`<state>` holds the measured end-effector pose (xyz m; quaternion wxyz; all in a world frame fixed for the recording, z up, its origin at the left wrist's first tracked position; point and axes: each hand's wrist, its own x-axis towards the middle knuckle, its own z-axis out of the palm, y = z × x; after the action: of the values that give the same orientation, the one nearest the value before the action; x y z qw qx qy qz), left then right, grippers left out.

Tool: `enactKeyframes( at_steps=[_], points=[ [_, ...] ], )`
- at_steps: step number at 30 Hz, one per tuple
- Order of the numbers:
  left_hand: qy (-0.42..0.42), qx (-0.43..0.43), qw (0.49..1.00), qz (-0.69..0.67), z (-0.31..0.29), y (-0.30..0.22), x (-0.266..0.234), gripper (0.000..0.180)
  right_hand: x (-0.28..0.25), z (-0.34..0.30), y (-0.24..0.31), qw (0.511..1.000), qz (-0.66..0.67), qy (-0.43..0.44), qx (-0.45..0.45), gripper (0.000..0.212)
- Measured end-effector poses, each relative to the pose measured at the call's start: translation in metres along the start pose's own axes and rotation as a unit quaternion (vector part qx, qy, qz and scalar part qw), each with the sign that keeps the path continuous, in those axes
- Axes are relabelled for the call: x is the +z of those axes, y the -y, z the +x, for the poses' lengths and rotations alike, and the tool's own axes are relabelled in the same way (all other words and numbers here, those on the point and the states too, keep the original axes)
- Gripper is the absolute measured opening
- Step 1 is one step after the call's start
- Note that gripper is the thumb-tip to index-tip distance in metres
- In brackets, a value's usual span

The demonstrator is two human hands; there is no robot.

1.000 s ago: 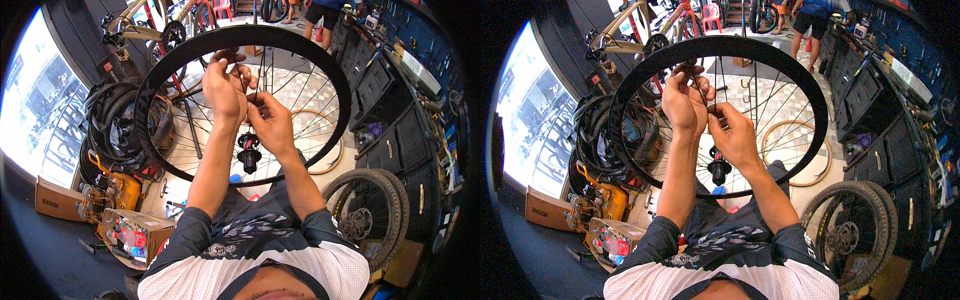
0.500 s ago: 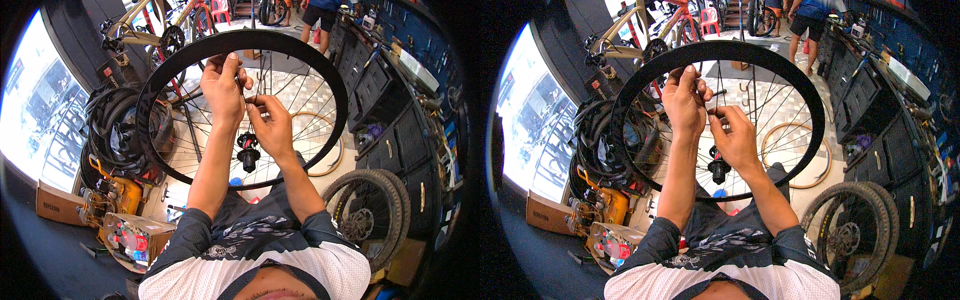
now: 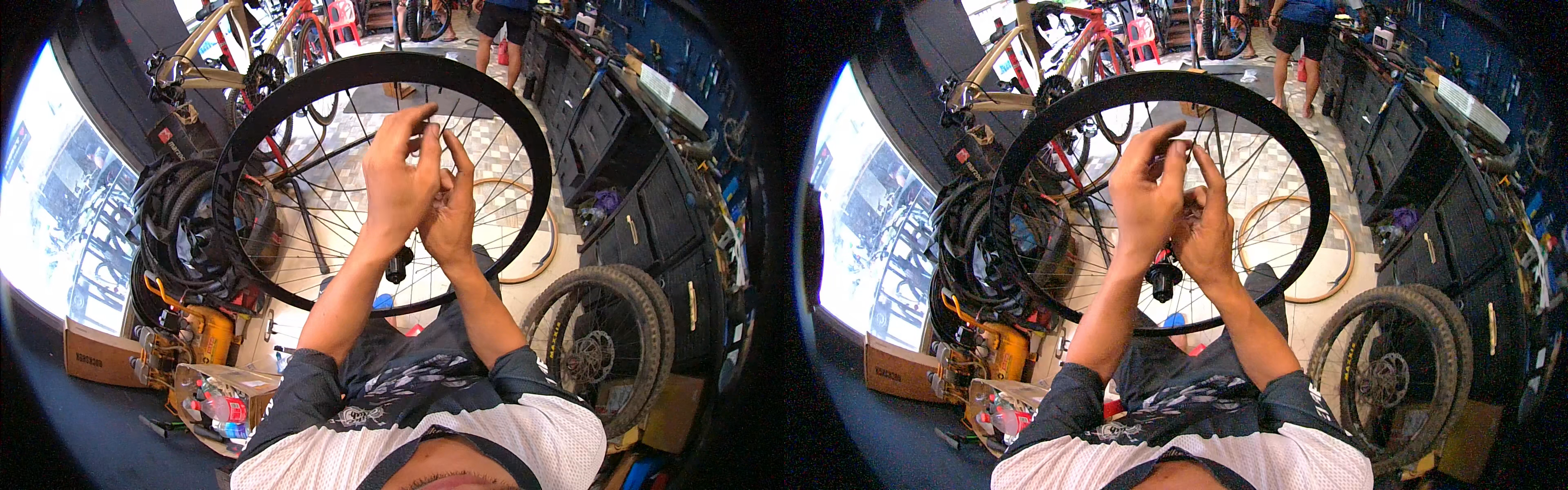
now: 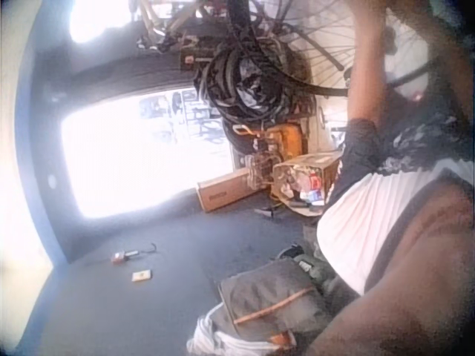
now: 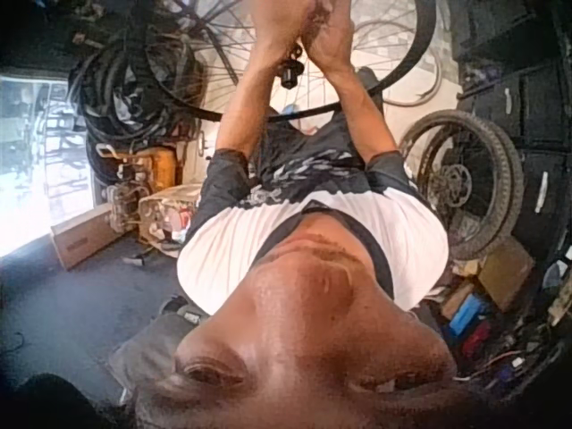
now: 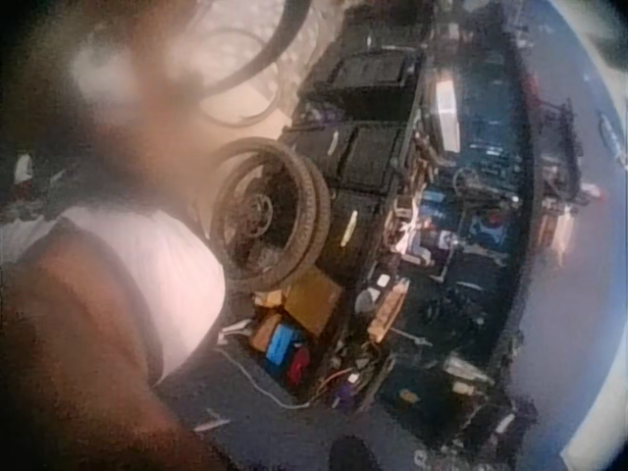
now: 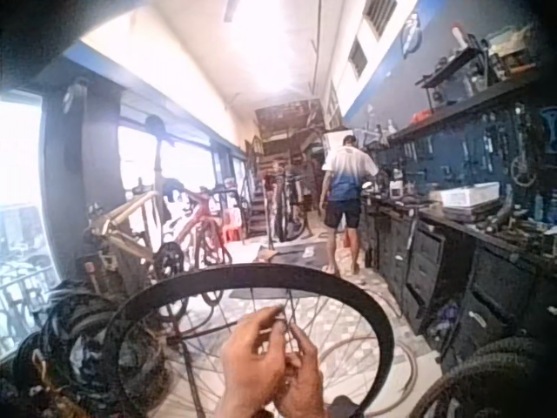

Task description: The person assembles a bicycle wheel by attaching a disc brake rotor to the hub and threading spokes through the rim. The person works on the wheel while sitting on the floor in a bicycle repair shop.

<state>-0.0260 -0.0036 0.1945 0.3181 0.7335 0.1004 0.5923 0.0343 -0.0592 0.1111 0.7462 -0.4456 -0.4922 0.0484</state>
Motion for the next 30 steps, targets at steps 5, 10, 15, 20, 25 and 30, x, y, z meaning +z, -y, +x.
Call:
enactKeyframes(
  at_steps=[5,10,15,20,25,30],
  points=[
    [0.017,-0.103,0.992,-0.073,0.024,0.017,0.009,0.028,0.0,0.0,-0.002,0.999,0.008,0.003,0.04,0.077],
    [0.017,-0.152,0.973,-0.171,0.031,0.028,0.022,0.024,0.002,0.002,-0.003,0.999,0.019,-0.032,0.034,0.076],
    [0.04,-0.169,0.966,-0.191,0.036,0.025,0.021,0.021,0.002,0.001,-0.002,1.0,0.004,-0.003,0.027,0.071],
    [0.036,-0.198,0.954,-0.223,0.04,0.024,0.021,0.018,0.002,-0.004,-0.005,0.999,-0.012,-0.014,0.046,0.07],
    [0.033,-0.194,0.956,-0.216,0.039,0.022,0.021,0.019,0.005,-0.003,-0.006,0.998,0.019,-0.024,0.047,0.07],
    [0.024,-0.208,0.953,-0.221,0.04,0.016,0.021,0.021,0.004,-0.003,-0.003,0.998,0.028,-0.022,0.056,0.07]
  ],
)
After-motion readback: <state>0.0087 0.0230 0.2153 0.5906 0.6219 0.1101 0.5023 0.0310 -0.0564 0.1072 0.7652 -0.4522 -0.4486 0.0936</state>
